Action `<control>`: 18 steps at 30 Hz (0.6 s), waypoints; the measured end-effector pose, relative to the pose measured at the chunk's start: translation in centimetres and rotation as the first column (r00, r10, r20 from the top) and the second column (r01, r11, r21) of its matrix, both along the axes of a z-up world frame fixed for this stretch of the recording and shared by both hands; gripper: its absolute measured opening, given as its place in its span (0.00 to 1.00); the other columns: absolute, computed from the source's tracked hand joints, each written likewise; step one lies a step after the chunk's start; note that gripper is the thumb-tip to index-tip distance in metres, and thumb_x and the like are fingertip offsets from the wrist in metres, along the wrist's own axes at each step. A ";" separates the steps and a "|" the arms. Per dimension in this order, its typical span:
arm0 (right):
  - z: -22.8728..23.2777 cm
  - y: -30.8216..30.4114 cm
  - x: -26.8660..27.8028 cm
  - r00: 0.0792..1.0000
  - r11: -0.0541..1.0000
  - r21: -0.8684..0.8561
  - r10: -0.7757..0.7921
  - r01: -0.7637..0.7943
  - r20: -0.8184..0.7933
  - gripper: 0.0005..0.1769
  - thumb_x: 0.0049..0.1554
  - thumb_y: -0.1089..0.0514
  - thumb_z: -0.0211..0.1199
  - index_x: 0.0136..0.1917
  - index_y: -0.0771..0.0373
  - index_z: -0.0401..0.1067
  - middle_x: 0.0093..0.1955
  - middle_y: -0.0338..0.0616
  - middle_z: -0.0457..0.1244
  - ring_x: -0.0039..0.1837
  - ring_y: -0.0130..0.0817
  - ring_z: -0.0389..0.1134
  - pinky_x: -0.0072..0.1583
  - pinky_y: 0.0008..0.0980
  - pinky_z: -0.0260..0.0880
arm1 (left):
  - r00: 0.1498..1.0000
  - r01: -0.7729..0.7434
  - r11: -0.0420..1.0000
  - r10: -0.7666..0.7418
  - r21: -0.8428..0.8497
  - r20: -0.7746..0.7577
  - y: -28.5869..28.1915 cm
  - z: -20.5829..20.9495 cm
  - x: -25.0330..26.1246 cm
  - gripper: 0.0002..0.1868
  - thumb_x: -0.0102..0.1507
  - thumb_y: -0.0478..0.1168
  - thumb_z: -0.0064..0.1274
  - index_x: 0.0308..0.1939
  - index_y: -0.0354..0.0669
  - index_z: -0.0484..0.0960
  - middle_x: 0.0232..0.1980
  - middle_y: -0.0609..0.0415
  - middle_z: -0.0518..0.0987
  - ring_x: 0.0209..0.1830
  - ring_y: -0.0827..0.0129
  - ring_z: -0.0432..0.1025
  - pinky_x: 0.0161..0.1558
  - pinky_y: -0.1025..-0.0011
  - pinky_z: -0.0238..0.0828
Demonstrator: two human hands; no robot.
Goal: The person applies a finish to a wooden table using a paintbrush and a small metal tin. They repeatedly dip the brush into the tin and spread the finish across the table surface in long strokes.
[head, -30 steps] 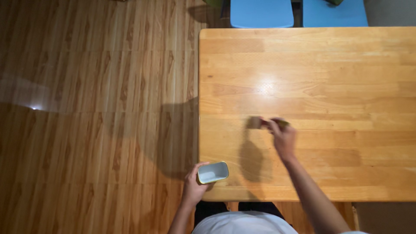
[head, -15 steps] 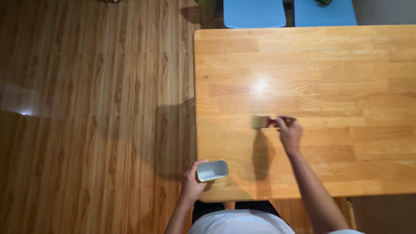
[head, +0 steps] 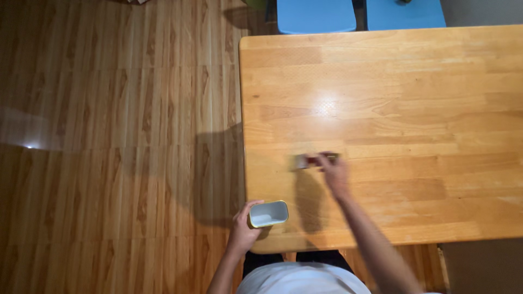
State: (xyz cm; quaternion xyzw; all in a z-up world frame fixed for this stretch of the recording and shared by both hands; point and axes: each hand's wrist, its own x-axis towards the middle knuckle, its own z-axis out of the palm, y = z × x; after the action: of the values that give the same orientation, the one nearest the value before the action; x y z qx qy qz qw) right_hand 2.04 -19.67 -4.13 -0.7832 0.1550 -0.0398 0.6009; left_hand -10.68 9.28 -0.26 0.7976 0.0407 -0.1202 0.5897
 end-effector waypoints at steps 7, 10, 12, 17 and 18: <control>3.2 0.1 -0.5 0.989 0.969 -0.243 0.084 -0.053 0.120 0.12 0.63 0.56 0.62 0.49 0.66 0.80 0.41 0.43 0.73 0.42 0.30 0.71 0.43 0.29 0.69 | 1.000 0.016 1.000 -0.016 0.016 0.024 -0.4 0.3 0.3 0.31 0.51 0.28 0.67 0.58 0.46 0.78 0.54 0.51 0.84 0.57 0.61 0.79 0.57 0.66 0.74; 0.6 7.3 1.3 0.985 0.984 0.040 0.170 -0.171 0.029 0.12 0.60 0.55 0.63 0.50 0.65 0.80 0.41 0.41 0.73 0.42 0.29 0.74 0.42 0.29 0.73 | 0.999 0.037 0.998 -0.036 0.041 -0.020 -0.8 0.0 0.1 0.31 0.51 0.28 0.67 0.58 0.47 0.78 0.55 0.51 0.83 0.58 0.61 0.78 0.58 0.66 0.74; -1.0 8.8 1.1 0.986 0.980 0.121 0.164 -0.158 -0.039 0.13 0.60 0.54 0.63 0.51 0.65 0.79 0.42 0.42 0.73 0.44 0.27 0.75 0.43 0.28 0.73 | 0.999 0.042 0.998 -0.042 0.038 0.000 -0.9 -0.2 -0.1 0.31 0.51 0.28 0.67 0.57 0.47 0.78 0.56 0.51 0.82 0.59 0.60 0.77 0.58 0.66 0.74; -1.8 1.4 -0.9 0.997 0.997 0.064 0.035 -0.030 -0.075 0.15 0.61 0.53 0.62 0.53 0.66 0.78 0.44 0.44 0.73 0.46 0.28 0.75 0.45 0.30 0.75 | 0.996 0.024 0.999 -0.026 0.024 0.084 -0.8 -0.2 0.1 0.31 0.50 0.29 0.67 0.57 0.46 0.78 0.53 0.50 0.83 0.57 0.58 0.78 0.57 0.63 0.74; -1.2 -1.2 -1.5 0.998 0.999 0.041 0.010 -0.008 -0.068 0.15 0.61 0.53 0.63 0.54 0.66 0.77 0.44 0.45 0.73 0.46 0.29 0.75 0.45 0.30 0.75 | 0.996 0.022 0.999 -0.025 0.029 0.084 -0.9 -0.1 0.0 0.31 0.50 0.29 0.68 0.57 0.46 0.78 0.54 0.50 0.82 0.57 0.58 0.78 0.57 0.64 0.74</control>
State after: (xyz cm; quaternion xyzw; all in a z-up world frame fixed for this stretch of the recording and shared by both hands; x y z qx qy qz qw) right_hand 0.53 -20.82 -5.38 -0.7723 0.1728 -0.0071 0.6113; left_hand -10.66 8.38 -0.36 0.8106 0.0081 -0.0928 0.5781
